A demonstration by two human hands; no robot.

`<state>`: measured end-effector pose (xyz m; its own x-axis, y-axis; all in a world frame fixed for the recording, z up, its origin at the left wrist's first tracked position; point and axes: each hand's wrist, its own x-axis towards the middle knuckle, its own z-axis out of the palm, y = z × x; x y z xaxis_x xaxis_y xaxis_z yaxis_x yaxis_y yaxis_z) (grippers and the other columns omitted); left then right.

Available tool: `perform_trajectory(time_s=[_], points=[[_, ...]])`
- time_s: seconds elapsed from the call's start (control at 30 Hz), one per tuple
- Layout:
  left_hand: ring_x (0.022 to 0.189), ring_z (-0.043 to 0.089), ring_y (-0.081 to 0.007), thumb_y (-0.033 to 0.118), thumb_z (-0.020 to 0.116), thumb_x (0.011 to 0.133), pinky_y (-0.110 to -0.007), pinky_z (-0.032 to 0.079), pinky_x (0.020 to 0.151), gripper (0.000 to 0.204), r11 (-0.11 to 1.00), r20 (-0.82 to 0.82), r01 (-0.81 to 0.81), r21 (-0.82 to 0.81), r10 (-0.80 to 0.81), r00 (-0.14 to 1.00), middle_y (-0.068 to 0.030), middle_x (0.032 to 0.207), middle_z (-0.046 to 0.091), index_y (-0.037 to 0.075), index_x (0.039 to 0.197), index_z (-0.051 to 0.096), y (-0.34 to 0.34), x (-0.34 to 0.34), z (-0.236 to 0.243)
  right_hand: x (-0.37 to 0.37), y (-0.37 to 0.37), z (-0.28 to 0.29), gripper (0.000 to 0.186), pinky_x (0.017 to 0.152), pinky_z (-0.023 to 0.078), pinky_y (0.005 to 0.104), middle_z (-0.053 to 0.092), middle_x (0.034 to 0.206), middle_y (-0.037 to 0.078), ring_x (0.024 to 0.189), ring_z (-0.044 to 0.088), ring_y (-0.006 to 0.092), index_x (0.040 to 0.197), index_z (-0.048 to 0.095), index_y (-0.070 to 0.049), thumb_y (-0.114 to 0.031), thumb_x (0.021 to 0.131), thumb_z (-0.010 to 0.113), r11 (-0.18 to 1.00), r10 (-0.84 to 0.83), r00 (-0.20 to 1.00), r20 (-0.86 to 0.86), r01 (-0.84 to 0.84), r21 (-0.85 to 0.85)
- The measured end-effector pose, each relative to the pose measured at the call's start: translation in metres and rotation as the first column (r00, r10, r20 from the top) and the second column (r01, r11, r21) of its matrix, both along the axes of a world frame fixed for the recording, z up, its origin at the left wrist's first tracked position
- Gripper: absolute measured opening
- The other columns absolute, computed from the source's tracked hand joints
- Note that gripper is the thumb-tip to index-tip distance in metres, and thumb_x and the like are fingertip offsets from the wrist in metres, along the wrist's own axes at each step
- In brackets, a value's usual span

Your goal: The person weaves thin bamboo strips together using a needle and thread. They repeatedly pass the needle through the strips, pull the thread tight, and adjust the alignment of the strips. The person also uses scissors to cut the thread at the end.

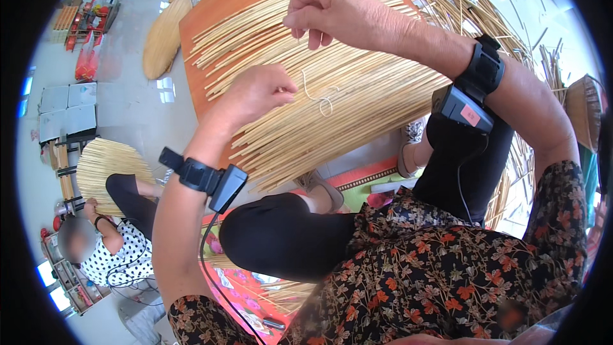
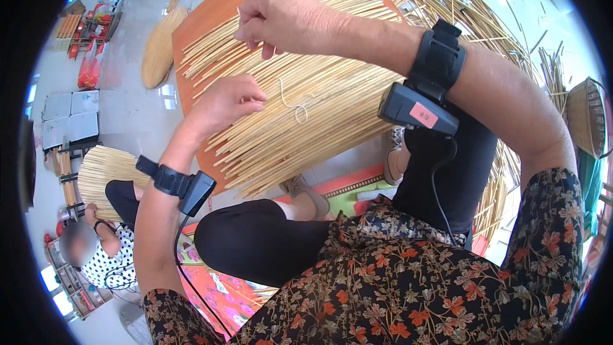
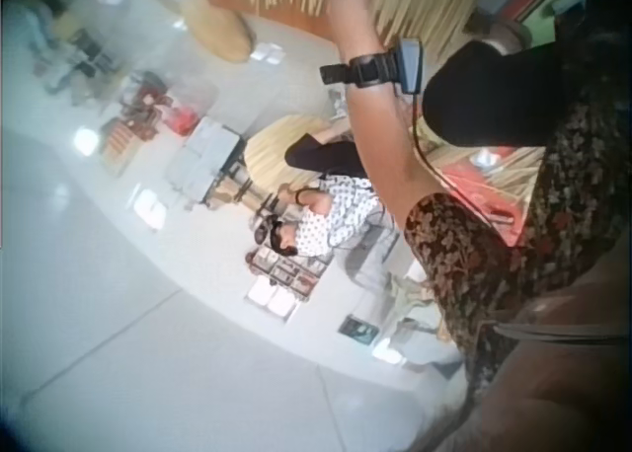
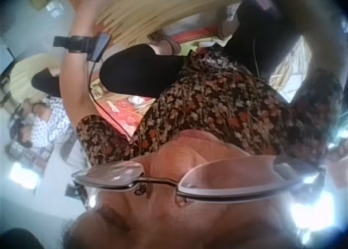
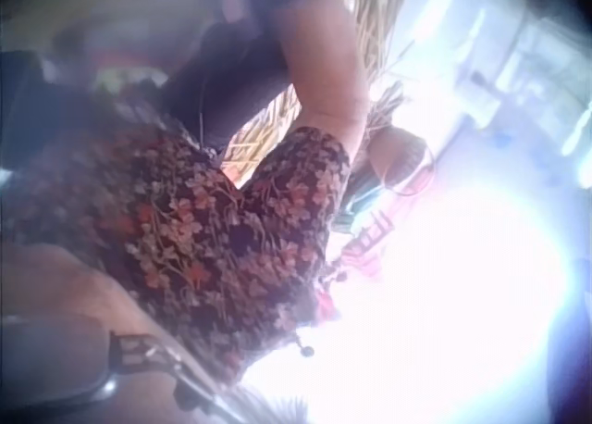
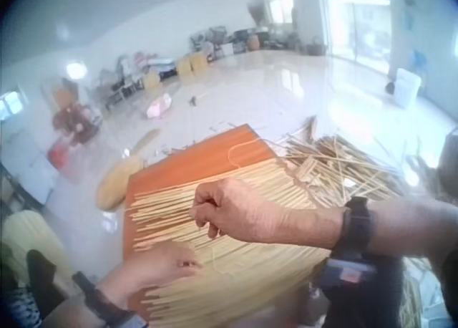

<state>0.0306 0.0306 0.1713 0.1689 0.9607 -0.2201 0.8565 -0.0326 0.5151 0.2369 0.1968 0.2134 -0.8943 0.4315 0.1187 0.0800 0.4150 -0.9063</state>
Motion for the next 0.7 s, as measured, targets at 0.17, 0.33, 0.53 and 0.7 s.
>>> perform_trajectory(time_s=[0.17, 0.33, 0.53, 0.7], points=[[0.088, 0.068, -0.0296, 0.016, 0.084, 0.085, -0.038, 0.054, 0.079, 0.018, 0.993, -0.134, -0.105, 0.049, 0.11, 0.985, -0.0135, 0.093, 0.068, 0.001, 0.091, 0.076, 0.008, 0.051, -0.048, 0.022, -0.005, -0.017, 0.028, 0.069, 0.063, 0.0308, 0.077, 0.085, 0.008, 0.074, 0.078, 0.0139, 0.096, 0.072, 0.001, -0.026, 0.105, 0.067, 0.997, -0.078, 0.992, -0.096, 0.076, -0.022], [0.093, 0.07, -0.0358, 0.024, 0.079, 0.091, -0.047, 0.057, 0.082, 0.02, 0.9, 0.025, -0.383, 0.208, 0.386, 0.922, -0.0138, 0.111, 0.066, 0.009, 0.103, 0.075, 0.01, 0.078, -0.113, 0.033, 0.015, -0.016, 0.028, 0.071, 0.063, 0.0313, 0.078, 0.087, 0.01, 0.077, 0.079, 0.0152, 0.098, 0.072, 0.001, -0.026, 0.104, 0.069, 0.98, -0.189, 0.966, -0.173, 0.196, 0.02], [0.094, 0.071, -0.0349, 0.017, 0.07, 0.096, -0.05, 0.057, 0.082, 0.01, 0.913, -0.028, -0.265, 0.311, 0.288, 0.957, -0.0083, 0.114, 0.064, 0.01, 0.103, 0.072, 0.01, 0.08, -0.13, 0.036, 0.018, -0.003, 0.026, 0.075, 0.063, 0.034, 0.079, 0.092, 0.008, 0.079, 0.08, 0.0162, 0.102, 0.071, -0.002, -0.028, 0.106, 0.066, 0.979, -0.2, 0.965, -0.169, 0.203, 0.004], [0.083, 0.071, -0.0301, 0.015, 0.065, 0.1, -0.046, 0.057, 0.076, 0.008, 0.865, 0.059, -0.303, 0.401, 0.306, 0.95, -0.0107, 0.1, 0.068, 0.008, 0.104, 0.069, 0.015, 0.07, -0.128, 0.032, 0.017, 0.006, 0.026, 0.077, 0.063, 0.0349, 0.079, 0.093, 0.007, 0.079, 0.079, 0.016, 0.104, 0.071, -0.001, -0.026, 0.107, 0.062, 0.983, -0.182, 0.966, -0.182, 0.182, -0.018]])
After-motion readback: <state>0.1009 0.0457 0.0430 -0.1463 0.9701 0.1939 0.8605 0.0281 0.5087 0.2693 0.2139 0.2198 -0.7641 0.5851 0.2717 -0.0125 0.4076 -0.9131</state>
